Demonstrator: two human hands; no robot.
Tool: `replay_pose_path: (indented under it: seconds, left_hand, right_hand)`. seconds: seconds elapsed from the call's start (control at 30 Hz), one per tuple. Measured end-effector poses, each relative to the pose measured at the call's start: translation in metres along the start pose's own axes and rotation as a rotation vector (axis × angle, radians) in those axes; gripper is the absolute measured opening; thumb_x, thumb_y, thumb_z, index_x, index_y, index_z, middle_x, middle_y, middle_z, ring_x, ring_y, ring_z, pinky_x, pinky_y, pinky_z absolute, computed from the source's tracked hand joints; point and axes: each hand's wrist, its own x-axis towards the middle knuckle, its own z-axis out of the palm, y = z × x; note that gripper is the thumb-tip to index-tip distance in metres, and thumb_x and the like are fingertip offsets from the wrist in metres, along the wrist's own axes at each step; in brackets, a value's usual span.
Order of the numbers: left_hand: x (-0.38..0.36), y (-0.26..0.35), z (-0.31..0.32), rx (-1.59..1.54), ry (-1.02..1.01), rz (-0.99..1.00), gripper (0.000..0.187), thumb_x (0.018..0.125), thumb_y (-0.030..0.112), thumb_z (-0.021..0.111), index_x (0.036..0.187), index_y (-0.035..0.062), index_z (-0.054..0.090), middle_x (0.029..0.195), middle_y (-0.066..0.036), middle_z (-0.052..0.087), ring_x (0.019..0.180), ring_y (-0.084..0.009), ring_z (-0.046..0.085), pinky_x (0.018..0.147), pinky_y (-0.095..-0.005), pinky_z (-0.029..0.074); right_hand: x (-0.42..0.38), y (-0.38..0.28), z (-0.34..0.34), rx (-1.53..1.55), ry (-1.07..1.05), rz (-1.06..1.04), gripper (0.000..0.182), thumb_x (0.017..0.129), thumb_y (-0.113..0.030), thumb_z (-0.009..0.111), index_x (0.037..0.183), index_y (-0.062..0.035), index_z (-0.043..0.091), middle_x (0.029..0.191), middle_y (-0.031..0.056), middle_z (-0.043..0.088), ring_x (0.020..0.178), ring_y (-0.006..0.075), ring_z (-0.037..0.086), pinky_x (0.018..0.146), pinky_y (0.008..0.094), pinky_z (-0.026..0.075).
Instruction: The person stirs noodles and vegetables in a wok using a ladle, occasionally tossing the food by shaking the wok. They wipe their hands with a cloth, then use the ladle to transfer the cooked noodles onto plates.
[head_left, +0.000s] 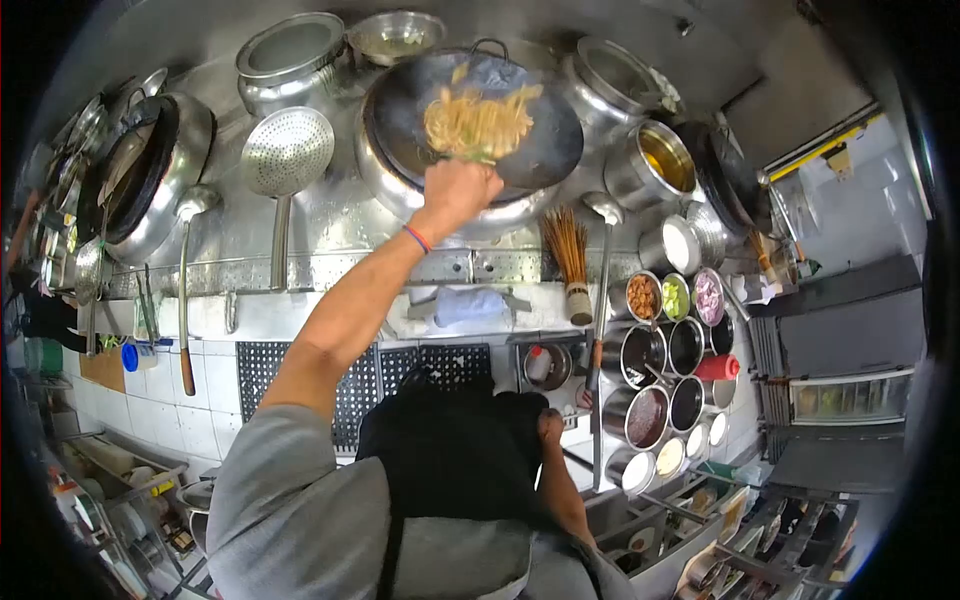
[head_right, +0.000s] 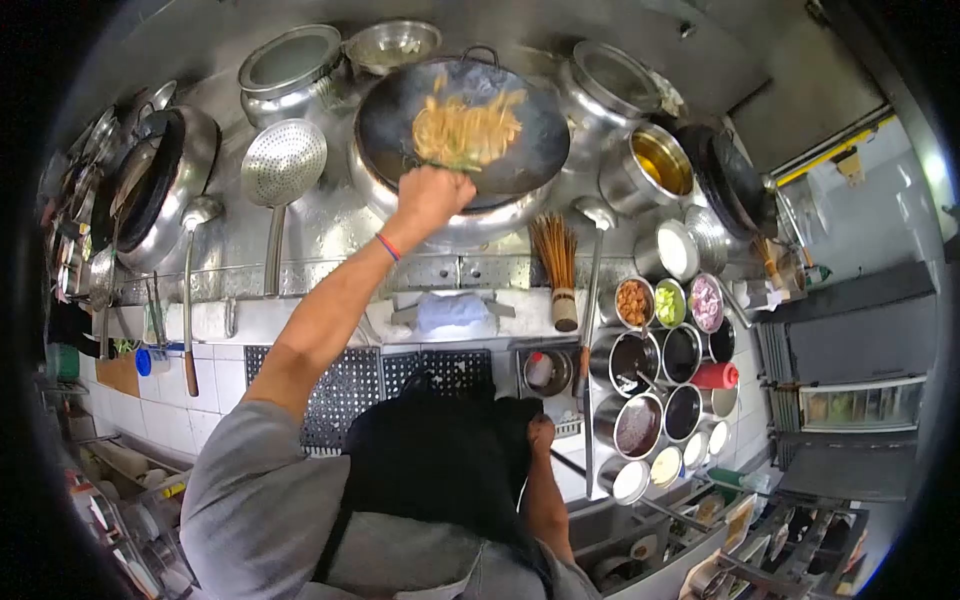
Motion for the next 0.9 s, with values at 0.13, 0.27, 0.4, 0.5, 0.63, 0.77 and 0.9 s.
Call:
replay_pose_path:
  seconds: [0.13, 0.27, 0.4, 0.5, 0.63, 0.77, 0.9]
  left_hand:
    - [0.009, 0.006, 0.004, 0.012, -0.013, -0.036, 0.03, 0.085, 0.033, 0.06, 0.065, 0.0123, 0.071, 0.063, -0.017, 0.064, 0.058, -0.0371, 0.065, 0.055, -0.0471, 0.053]
    - [0.008, 0.01, 0.006, -0.026, 0.015, -0.071, 0.03, 0.084, 0.032, 0.06, 0.065, 0.0127, 0.071, 0.063, -0.016, 0.065, 0.058, -0.0364, 0.066, 0.055, -0.0468, 0.052]
    - [0.006, -0.001, 0.024, -0.049, 0.119, -0.047, 0.031, 0.083, 0.031, 0.062, 0.059, 0.0118, 0.068, 0.056, -0.015, 0.061, 0.052, -0.0352, 0.062, 0.05, -0.0463, 0.05]
    - [0.006, -0.007, 0.031, -0.071, 0.134, -0.05, 0.031, 0.083, 0.03, 0.062, 0.058, 0.0115, 0.067, 0.057, -0.014, 0.061, 0.052, -0.0349, 0.062, 0.05, -0.046, 0.05]
    - [0.007, -0.011, 0.04, -0.074, 0.128, -0.036, 0.031, 0.083, 0.03, 0.062, 0.058, 0.0112, 0.066, 0.057, -0.015, 0.061, 0.052, -0.0353, 0.062, 0.051, -0.0458, 0.05]
    - [0.006, -0.006, 0.033, -0.058, 0.13, -0.033, 0.032, 0.084, 0.03, 0.061, 0.059, 0.0112, 0.067, 0.057, -0.015, 0.061, 0.053, -0.0356, 0.062, 0.052, -0.0457, 0.05]
    - [0.006, -0.003, 0.027, -0.07, 0.138, -0.039, 0.032, 0.084, 0.031, 0.061, 0.059, 0.0117, 0.067, 0.058, -0.015, 0.062, 0.053, -0.0352, 0.062, 0.051, -0.0452, 0.05]
  right_hand:
    - [0.002, -0.014, 0.013, 0.038, 0.091, 0.138, 0.022, 0.083, -0.018, 0.052, 0.074, -0.0008, 0.064, 0.074, 0.0237, 0.064, 0.074, 0.0435, 0.064, 0.069, 0.0495, 0.052]
    - [-0.005, -0.026, -0.006, 0.05, 0.162, 0.185, 0.023, 0.085, -0.016, 0.051, 0.074, 0.0, 0.063, 0.075, 0.0249, 0.064, 0.074, 0.044, 0.064, 0.068, 0.0481, 0.052]
    - [-0.01, -0.035, -0.014, -0.011, 0.05, 0.035, 0.024, 0.088, -0.017, 0.051, 0.077, 0.0005, 0.062, 0.076, 0.0249, 0.064, 0.075, 0.0443, 0.063, 0.066, 0.048, 0.05]
    - [-0.014, -0.041, -0.013, 0.111, 0.038, 0.161, 0.026, 0.09, -0.018, 0.05, 0.077, 0.0013, 0.061, 0.079, 0.0254, 0.064, 0.077, 0.0439, 0.063, 0.066, 0.0484, 0.05]
    - [-0.016, -0.053, -0.032, 0.154, -0.124, 0.345, 0.039, 0.096, -0.033, 0.047, 0.1, 0.0009, 0.066, 0.1, 0.0267, 0.067, 0.099, 0.0457, 0.062, 0.087, 0.0466, 0.05]
    - [-0.025, -0.034, -0.017, 0.079, 0.047, 0.139, 0.031, 0.093, -0.022, 0.048, 0.088, 0.0042, 0.064, 0.085, 0.0273, 0.065, 0.081, 0.0472, 0.062, 0.074, 0.0529, 0.05]
    - [-0.027, -0.037, -0.023, 0.041, 0.038, 0.194, 0.031, 0.093, -0.023, 0.05, 0.087, 0.0044, 0.064, 0.084, 0.0284, 0.064, 0.081, 0.0478, 0.062, 0.074, 0.0533, 0.05]
